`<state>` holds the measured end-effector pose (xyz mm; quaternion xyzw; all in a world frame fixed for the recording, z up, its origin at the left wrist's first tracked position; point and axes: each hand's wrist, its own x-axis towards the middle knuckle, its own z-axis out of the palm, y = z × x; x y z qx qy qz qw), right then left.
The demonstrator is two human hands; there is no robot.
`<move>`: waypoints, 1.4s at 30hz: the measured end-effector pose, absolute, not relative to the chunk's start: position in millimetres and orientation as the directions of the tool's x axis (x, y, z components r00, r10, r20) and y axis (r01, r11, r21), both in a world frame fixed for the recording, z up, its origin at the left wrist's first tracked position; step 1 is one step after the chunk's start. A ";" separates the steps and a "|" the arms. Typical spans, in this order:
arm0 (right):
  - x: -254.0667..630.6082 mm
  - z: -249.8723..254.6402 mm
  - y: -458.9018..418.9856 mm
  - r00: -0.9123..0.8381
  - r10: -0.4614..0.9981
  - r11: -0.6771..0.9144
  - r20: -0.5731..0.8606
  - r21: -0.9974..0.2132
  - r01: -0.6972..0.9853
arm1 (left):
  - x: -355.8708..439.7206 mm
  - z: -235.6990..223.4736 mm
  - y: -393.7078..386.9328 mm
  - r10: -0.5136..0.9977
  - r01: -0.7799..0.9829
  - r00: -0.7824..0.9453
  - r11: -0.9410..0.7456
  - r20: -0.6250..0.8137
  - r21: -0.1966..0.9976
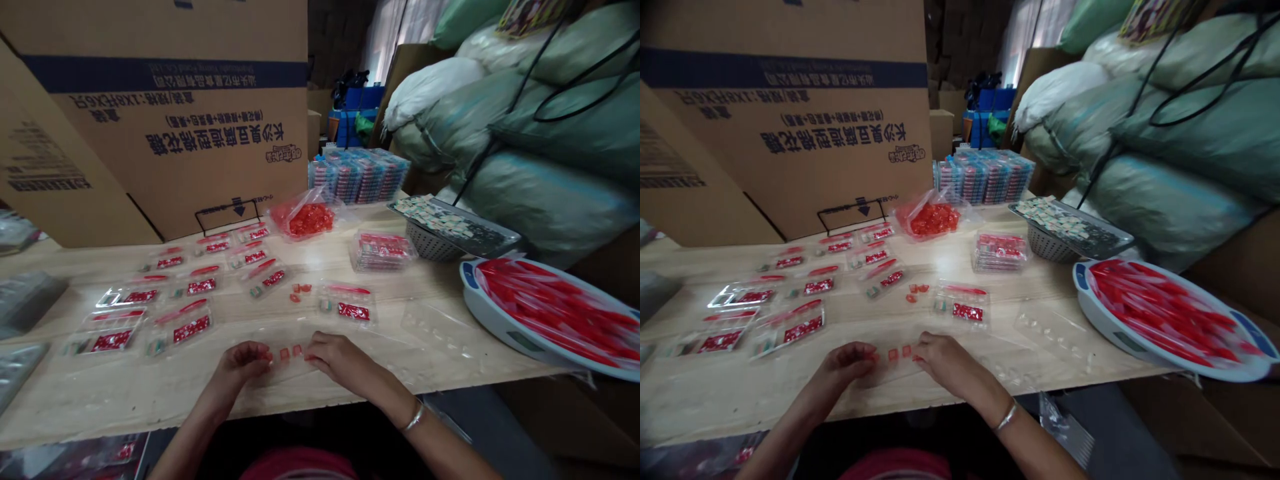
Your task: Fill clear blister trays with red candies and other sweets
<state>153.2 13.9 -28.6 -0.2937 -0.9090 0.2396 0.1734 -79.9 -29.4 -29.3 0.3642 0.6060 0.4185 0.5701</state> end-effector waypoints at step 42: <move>140.1 -15.7 47.3 -0.590 0.799 0.535 0.114 -0.582 0.612 | -81.5 -32.0 -33.6 0.959 0.026 0.057 0.277 -0.278 0.960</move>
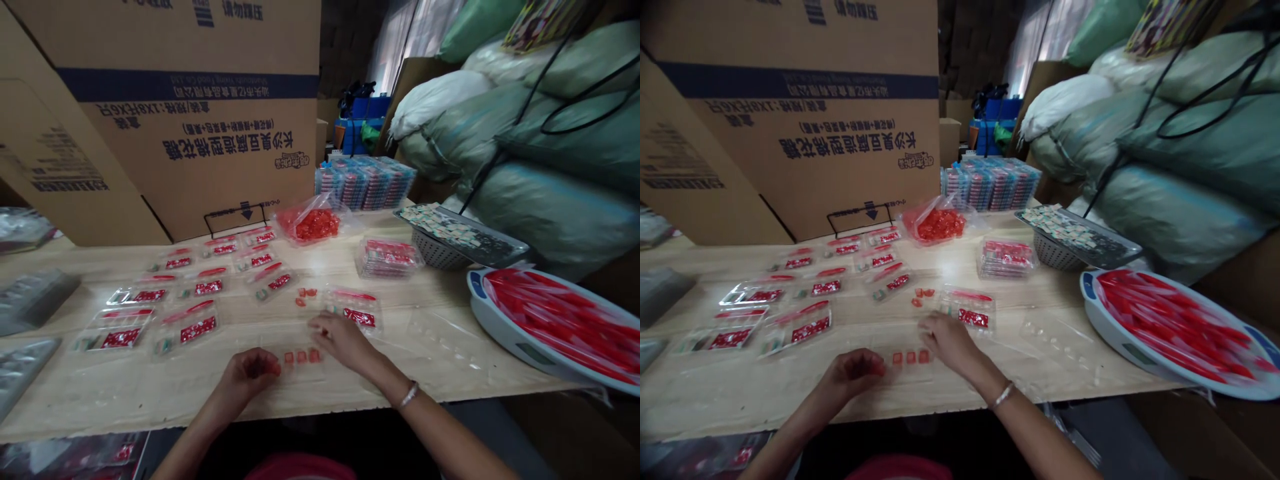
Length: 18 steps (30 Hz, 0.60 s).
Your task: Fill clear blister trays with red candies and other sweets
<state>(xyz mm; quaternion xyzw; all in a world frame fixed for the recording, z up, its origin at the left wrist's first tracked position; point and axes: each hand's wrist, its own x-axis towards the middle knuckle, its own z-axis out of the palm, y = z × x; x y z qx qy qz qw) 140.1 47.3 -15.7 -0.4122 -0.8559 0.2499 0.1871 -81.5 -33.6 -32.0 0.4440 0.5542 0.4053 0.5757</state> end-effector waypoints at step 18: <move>122.2 -12.5 4.1 -0.709 0.685 0.230 0.167 -0.973 -0.006 | -56.6 -6.4 -52.3 0.940 -0.266 0.077 0.342 -0.334 0.901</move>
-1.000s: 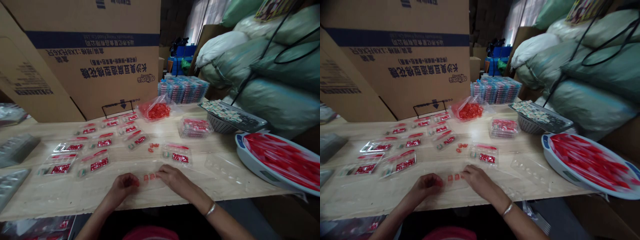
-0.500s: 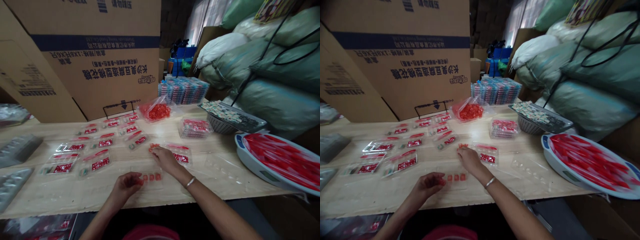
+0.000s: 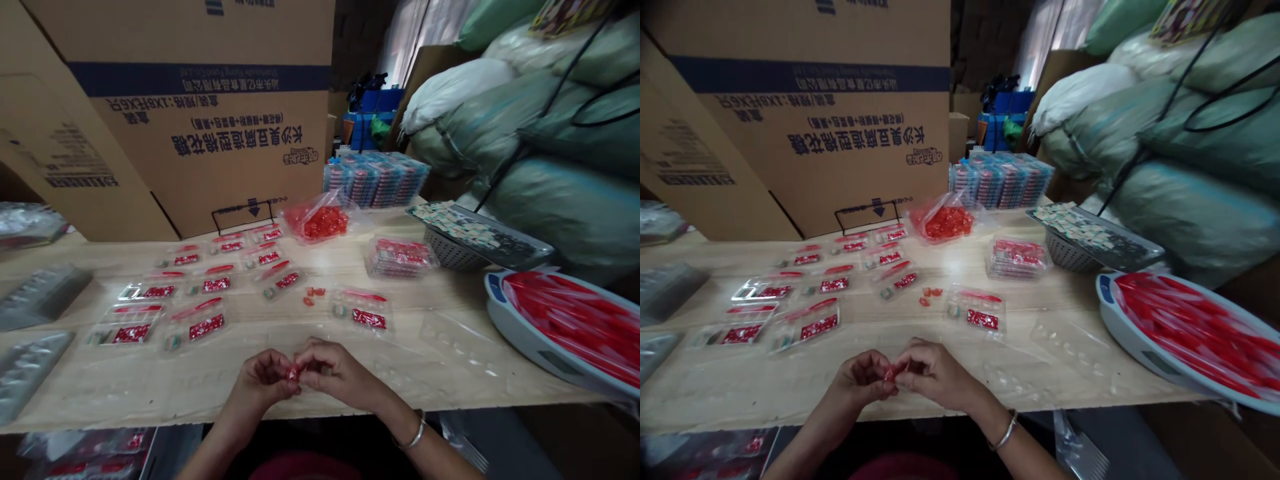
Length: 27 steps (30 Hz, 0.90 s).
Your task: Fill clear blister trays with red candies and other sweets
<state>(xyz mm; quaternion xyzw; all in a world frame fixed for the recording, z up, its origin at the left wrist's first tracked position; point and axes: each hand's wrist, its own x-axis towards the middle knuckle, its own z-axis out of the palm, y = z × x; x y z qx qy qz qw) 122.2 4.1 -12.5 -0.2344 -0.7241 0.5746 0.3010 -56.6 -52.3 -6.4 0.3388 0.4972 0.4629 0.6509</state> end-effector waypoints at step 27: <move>126.2 -27.2 -52.6 -0.531 0.776 0.475 0.342 -0.870 0.134 | -44.5 -28.6 -82.3 0.890 -0.414 0.190 0.456 -0.415 0.788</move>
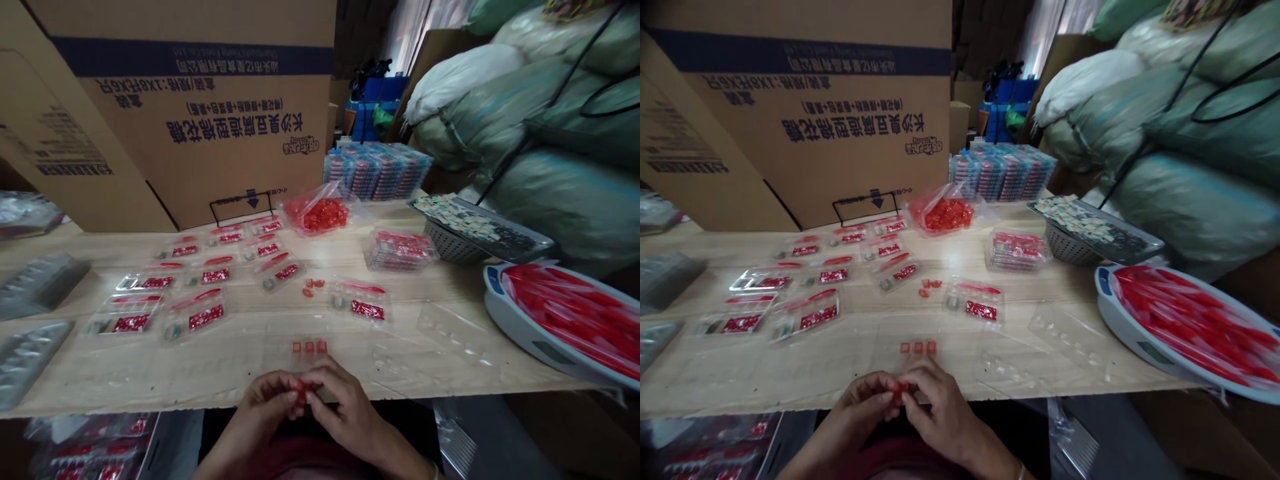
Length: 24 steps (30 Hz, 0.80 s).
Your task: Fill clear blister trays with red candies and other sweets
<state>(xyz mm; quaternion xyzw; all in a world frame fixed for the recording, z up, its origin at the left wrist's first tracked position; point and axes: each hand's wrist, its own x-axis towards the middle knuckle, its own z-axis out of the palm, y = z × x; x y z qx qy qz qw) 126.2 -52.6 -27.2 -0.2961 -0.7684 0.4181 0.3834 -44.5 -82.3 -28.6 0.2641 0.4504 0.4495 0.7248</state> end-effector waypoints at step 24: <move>125.6 -25.4 -58.0 -0.581 0.699 0.573 0.418 -0.813 0.105 | -46.8 -12.0 -78.6 0.874 -0.262 0.254 0.475 -0.414 0.840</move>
